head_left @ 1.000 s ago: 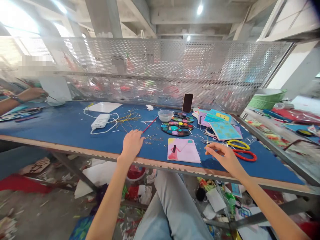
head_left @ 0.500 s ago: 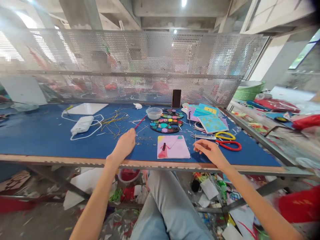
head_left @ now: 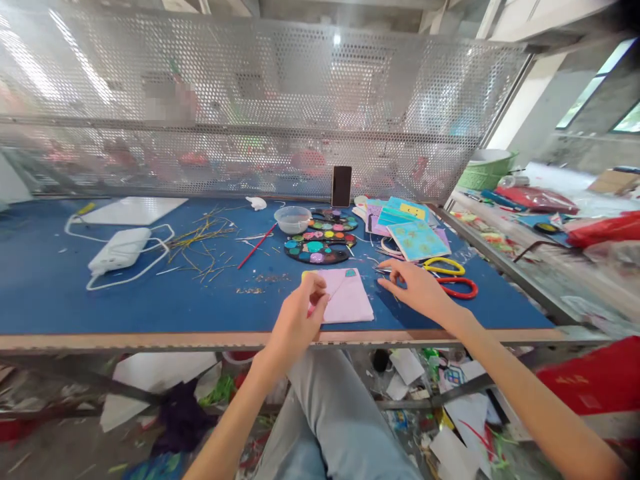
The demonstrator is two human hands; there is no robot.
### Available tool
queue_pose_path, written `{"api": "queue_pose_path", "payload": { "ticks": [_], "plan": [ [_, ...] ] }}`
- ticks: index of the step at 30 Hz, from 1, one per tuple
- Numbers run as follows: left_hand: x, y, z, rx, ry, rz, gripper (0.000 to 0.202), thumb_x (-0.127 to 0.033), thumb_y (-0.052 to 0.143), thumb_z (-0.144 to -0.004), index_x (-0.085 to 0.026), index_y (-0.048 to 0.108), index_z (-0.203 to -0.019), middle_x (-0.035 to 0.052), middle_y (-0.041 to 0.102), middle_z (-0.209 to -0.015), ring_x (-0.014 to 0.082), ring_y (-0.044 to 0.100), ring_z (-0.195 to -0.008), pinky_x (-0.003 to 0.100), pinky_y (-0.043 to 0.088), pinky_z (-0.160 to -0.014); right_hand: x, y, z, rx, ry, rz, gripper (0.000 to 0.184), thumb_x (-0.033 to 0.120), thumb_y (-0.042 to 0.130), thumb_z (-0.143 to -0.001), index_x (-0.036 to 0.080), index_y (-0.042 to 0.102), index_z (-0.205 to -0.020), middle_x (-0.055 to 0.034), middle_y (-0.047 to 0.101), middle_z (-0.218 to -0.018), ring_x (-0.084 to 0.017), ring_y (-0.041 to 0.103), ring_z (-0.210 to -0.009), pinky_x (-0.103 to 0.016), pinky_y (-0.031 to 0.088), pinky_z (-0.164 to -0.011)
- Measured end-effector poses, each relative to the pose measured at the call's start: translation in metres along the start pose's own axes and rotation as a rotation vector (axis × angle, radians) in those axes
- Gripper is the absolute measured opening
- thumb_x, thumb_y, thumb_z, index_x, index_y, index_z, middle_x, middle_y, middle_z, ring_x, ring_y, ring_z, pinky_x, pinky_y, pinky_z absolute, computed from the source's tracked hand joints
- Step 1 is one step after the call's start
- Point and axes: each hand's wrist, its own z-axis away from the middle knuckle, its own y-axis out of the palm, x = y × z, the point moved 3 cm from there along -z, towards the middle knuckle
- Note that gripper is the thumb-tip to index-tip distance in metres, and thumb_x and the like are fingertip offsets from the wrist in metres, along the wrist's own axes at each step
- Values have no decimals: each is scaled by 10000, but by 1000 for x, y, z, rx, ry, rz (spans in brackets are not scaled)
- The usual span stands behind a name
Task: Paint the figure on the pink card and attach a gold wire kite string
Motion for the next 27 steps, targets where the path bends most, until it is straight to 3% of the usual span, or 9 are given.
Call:
{"api": "queue_pose_path", "payload": {
  "ticks": [4,8,12,14,16,18,19,22,27],
  "plan": [
    [1,3,0,-88,7,25,78,-204,520,-917,-242,468,-961,-24,626,-830,114,605,-766,216,459,-709,21,1,-19,111,-85,-321,343,512,550,-929,229,726,-1009,-48,728,-980,-191,620,-827,-303,460,-721],
    [3,7,3,-144,36,7,69,-176,523,-927,-238,494,-930,-30,643,-828,102,631,-793,198,476,-730,29,9,-39,202,-33,-516,335,513,662,-854,194,756,-892,-45,741,-885,-175,622,-782,-289,455,-698],
    [4,11,1,-72,74,-53,131,-159,530,-937,-241,539,-1039,-37,676,-848,88,648,-765,180,489,-718,27,7,-55,290,-13,-607,365,528,662,-847,178,755,-901,-47,722,-823,-162,622,-742,-287,467,-695],
    [6,5,0,-74,111,-123,187,-161,533,-941,-244,564,-1106,-31,693,-862,97,658,-768,192,497,-730,26,-3,-60,298,-49,-571,386,534,601,-889,179,746,-927,-53,723,-837,-171,641,-786,-292,475,-727],
    [11,-10,-1,-156,151,-235,186,-186,537,-948,-246,593,-1116,-13,704,-895,121,669,-807,223,502,-767,23,-21,-61,204,-64,-443,393,532,541,-926,186,728,-928,-55,729,-858,-173,647,-797,-288,468,-717],
    [20,-30,0,-265,178,-389,180,-228,540,-950,-238,607,-1117,12,710,-919,160,675,-833,272,503,-801,17,-38,-59,125,-4,-240,378,526,522,-934,200,703,-874,-35,722,-768,-158,620,-673,-280,435,-634],
    [27,-40,1,-288,173,-488,196,-249,531,-953,-233,606,-1134,26,711,-915,191,676,-856,305,501,-814,12,-42,-56,146,48,-136,365,521,532,-928,206,691,-835,-21,706,-686,-151,595,-595,-281,413,-594],
    [48,-65,4,-334,121,-782,254,-305,458,-978,-208,593,-1170,75,695,-880,265,649,-828,375,478,-763,-4,-40,-46,310,166,76,318,485,593,-892,219,669,-734,3,639,-488,-153,551,-451,-293,376,-532],
    [68,-75,4,-225,94,-1019,290,-310,371,-991,-189,602,-1118,129,683,-914,325,596,-881,429,435,-776,-14,-18,-45,408,111,175,216,314,675,-807,234,648,-608,-5,635,-454,-200,608,-468,-314,376,-518]
  ]
}}
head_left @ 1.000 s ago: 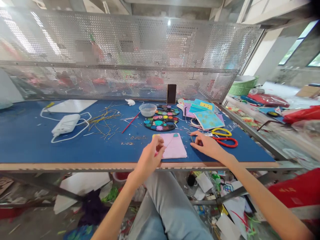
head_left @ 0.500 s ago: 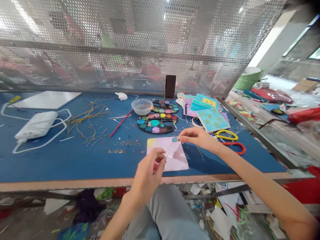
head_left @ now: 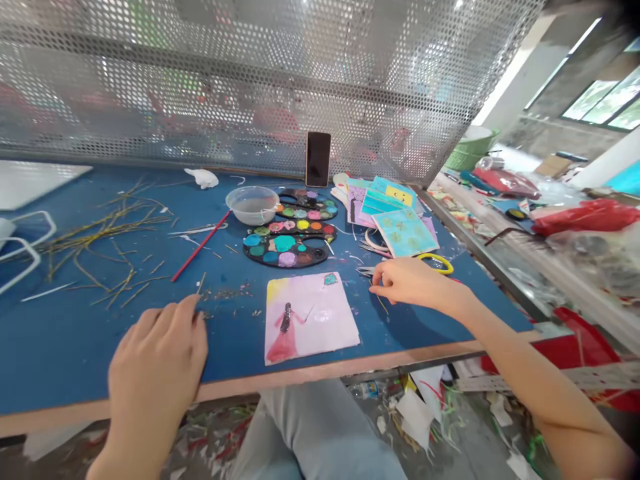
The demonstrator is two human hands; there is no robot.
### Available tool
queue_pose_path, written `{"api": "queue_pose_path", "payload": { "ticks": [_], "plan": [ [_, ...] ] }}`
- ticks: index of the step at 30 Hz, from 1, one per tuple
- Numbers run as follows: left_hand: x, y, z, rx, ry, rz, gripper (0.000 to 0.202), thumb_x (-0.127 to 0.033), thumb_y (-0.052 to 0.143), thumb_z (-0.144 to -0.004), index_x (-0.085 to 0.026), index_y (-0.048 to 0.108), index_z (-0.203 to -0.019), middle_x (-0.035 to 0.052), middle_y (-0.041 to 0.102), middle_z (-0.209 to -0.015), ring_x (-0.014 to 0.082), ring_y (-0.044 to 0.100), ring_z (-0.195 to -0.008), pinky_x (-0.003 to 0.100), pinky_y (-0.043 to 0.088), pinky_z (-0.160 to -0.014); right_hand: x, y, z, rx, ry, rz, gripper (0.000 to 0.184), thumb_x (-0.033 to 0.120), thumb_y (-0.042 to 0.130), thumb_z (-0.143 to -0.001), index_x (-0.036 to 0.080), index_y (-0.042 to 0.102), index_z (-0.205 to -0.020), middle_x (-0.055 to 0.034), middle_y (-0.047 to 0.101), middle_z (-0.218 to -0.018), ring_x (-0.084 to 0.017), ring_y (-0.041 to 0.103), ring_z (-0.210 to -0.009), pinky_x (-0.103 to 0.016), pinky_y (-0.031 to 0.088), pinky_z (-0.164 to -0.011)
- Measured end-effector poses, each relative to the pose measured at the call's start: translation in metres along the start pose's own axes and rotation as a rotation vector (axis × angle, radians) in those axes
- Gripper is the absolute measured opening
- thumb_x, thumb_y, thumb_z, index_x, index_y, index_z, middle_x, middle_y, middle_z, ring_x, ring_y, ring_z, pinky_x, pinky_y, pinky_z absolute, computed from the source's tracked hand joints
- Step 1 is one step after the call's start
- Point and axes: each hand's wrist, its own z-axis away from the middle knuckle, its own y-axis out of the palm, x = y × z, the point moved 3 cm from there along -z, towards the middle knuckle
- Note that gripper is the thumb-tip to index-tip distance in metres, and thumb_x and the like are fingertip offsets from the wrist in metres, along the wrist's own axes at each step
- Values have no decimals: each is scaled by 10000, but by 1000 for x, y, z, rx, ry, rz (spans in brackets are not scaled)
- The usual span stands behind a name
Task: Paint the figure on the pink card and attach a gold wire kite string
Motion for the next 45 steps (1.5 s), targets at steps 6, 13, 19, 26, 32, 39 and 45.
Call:
{"api": "queue_pose_path", "payload": {
  "ticks": [6,13,19,26,32,39,45],
  "plan": [
    [-15,-8,3,-79,41,55,191,-281,493,-951,-187,655,-987,117,685,-939,308,605,-907,415,433,-787,17,-6,-10,202,87,56,256,151,607,-741,227,637,-499,-9,645,-454,-202,633,-490,-305,403,-516],
    [-69,-33,23,-235,164,413,167,-98,682,-835,-168,658,-986,71,703,-878,225,615,-828,376,492,-807,29,-6,-14,287,24,-485,48,214,656,-717,216,622,-683,-19,739,-632,-208,709,-630,-297,537,-609],
    [-113,-35,25,-217,143,579,184,-28,704,-805,-152,656,-932,57,698,-847,189,595,-843,332,488,-778,45,19,-22,224,-130,-1012,232,394,694,-813,205,559,-832,-40,774,-773,-152,722,-676,-245,547,-625],
    [-114,-34,17,-327,21,387,248,-110,771,-788,-179,699,-1015,30,688,-763,198,540,-786,354,401,-741,45,36,-19,204,-125,-1012,289,459,684,-858,177,667,-922,43,624,-504,-64,481,-363,-178,316,-370],
    [-115,-29,10,-316,12,387,191,-53,748,-794,-187,697,-921,7,688,-734,182,529,-778,350,366,-741,44,39,-17,231,-162,-960,328,468,659,-879,167,740,-981,55,542,-458,-65,443,-390,-194,297,-388],
    [-126,-26,11,-246,-65,448,131,-94,719,-825,-221,686,-826,-9,671,-692,178,531,-755,367,347,-752,42,34,-18,-41,-151,-765,276,474,733,-814,204,763,-860,18,595,-529,-103,482,-469,-254,363,-484],
    [-127,-21,6,-194,-53,415,156,-58,706,-817,-210,678,-840,-2,675,-707,187,523,-760,370,333,-734,36,28,-20,-412,-479,-341,187,347,617,-943,249,772,-979,-24,652,-748,-176,542,-764,-342,443,-742]
  ]
}}
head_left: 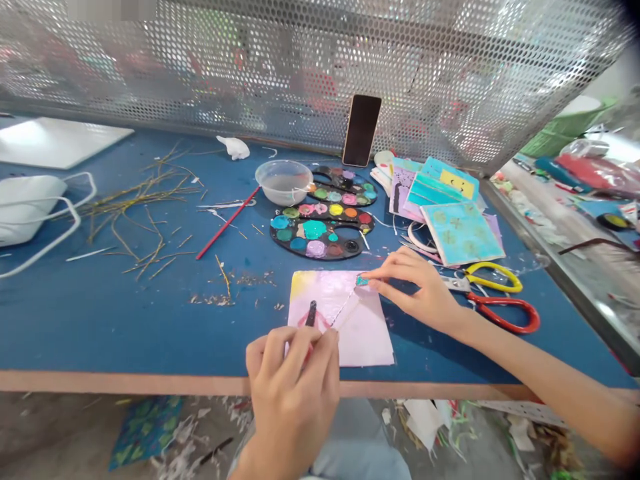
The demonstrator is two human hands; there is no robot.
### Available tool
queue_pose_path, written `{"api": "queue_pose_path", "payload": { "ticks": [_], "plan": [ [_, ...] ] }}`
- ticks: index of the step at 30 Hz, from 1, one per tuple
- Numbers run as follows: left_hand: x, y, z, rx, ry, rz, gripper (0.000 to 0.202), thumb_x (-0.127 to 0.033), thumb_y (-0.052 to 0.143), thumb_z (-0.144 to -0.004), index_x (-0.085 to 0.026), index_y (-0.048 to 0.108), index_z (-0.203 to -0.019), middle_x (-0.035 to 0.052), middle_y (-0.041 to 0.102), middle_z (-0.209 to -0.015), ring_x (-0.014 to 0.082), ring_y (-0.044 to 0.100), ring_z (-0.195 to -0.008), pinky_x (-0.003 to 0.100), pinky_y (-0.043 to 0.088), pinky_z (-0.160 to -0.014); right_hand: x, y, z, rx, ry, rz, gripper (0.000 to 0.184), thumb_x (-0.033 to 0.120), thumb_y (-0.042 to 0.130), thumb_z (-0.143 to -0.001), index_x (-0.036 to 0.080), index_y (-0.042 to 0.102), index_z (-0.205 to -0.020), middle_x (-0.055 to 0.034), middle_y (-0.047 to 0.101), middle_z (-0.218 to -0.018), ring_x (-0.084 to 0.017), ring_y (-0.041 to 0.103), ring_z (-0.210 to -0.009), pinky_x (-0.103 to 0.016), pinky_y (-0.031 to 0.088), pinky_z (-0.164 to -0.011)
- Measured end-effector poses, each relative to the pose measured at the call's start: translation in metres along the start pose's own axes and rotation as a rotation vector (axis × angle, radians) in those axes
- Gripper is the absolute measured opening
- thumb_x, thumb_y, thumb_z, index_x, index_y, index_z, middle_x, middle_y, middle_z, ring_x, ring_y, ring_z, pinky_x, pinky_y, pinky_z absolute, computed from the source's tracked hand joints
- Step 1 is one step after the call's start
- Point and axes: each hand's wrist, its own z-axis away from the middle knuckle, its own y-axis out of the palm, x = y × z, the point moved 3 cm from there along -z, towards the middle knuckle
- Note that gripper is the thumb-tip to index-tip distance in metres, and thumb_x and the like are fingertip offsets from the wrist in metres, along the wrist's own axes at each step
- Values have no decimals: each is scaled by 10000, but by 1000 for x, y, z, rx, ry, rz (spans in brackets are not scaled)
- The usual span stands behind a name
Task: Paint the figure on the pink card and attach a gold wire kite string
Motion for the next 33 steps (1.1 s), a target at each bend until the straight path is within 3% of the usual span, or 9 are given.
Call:
{"api": "queue_pose_path", "payload": {
  "ticks": [6,12,18,33],
  "plan": [
    [8,3,-6,23,-32,-8,145,-84,700,-826,-222,682,-867,-1,667,-692,194,513,-742,383,319,-720,-8,0,10,-48,-36,137,176,291,584,-967,232,745,-1010,-16,602,-699,-174,515,-727,-345,426,-714],
    [8,8,-9,64,-31,-23,126,-98,695,-829,-223,678,-838,-2,654,-675,196,507,-741,391,314,-732,-3,1,11,-78,-88,151,170,267,599,-954,256,758,-1011,-38,653,-826,-187,562,-824,-368,462,-777],
    [7,10,-11,66,-12,-17,147,-73,720,-794,-211,681,-827,-4,657,-666,190,505,-729,383,312,-732,-3,2,11,-52,-109,145,166,234,604,-947,264,758,-1001,-56,686,-990,-196,605,-939,-429,476,-915],
    [8,10,-9,98,23,-6,159,-51,726,-772,-187,664,-826,-5,641,-653,180,487,-702,356,307,-694,1,3,11,16,-170,169,169,206,616,-939,230,757,-1029,-72,675,-1003,-194,595,-953,-396,487,-903]
  ]
}}
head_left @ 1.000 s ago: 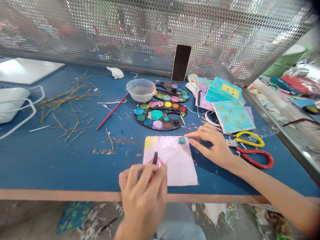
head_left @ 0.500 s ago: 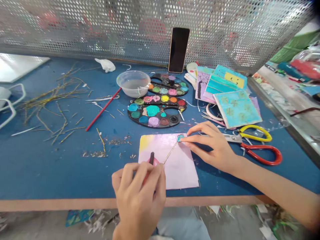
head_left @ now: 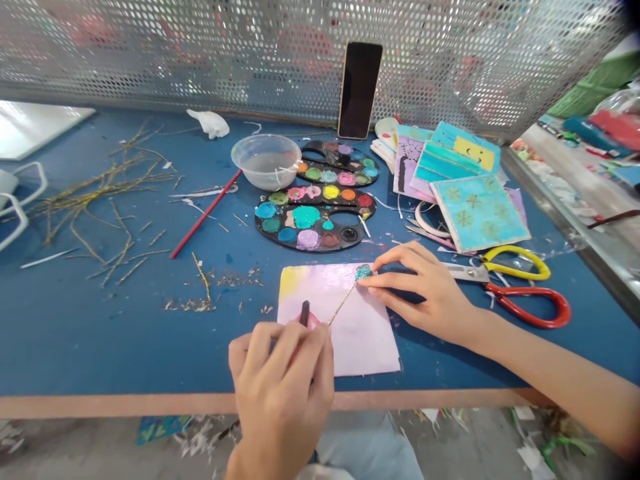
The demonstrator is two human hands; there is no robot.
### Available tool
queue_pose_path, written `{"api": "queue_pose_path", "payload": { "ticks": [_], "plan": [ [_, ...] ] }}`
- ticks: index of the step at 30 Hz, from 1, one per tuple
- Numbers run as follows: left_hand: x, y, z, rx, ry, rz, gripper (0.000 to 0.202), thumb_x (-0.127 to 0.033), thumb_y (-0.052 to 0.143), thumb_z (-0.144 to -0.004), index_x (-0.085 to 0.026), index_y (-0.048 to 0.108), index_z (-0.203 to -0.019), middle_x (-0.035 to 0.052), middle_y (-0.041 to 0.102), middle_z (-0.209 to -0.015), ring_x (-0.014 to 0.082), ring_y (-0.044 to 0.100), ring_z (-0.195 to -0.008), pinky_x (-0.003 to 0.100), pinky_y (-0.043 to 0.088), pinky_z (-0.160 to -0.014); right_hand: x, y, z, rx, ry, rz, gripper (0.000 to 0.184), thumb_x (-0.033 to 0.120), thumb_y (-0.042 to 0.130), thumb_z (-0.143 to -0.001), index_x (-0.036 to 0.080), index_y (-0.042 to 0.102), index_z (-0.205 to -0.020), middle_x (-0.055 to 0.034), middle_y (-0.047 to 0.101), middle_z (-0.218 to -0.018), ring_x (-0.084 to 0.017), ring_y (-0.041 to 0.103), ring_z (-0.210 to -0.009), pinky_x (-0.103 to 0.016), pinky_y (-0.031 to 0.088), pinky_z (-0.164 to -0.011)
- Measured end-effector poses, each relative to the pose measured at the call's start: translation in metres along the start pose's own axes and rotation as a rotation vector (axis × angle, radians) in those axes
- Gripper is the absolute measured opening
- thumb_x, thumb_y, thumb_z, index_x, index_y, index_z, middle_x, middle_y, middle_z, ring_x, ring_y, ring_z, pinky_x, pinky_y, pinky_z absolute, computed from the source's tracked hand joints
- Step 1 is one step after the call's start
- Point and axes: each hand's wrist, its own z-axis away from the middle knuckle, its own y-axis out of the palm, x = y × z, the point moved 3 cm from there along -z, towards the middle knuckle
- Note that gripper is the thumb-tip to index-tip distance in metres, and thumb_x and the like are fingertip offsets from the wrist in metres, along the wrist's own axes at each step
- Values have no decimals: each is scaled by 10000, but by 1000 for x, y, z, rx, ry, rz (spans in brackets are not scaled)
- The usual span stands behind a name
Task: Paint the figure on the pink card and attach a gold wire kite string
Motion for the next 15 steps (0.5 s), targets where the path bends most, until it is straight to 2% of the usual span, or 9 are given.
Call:
{"api": "queue_pose_path", "payload": {
  "ticks": [15],
  "plan": [
    [-1,3,-1,22,-2,-2,119,-62,723,-782,-165,679,-822,2,642,-653,180,471,-698,356,309,-691,-1,2,0,18,-19,-14,187,211,600,-948,231,752,-1055,-75,681,-1013,-193,599,-958,-389,512,-879]
  ]
}}
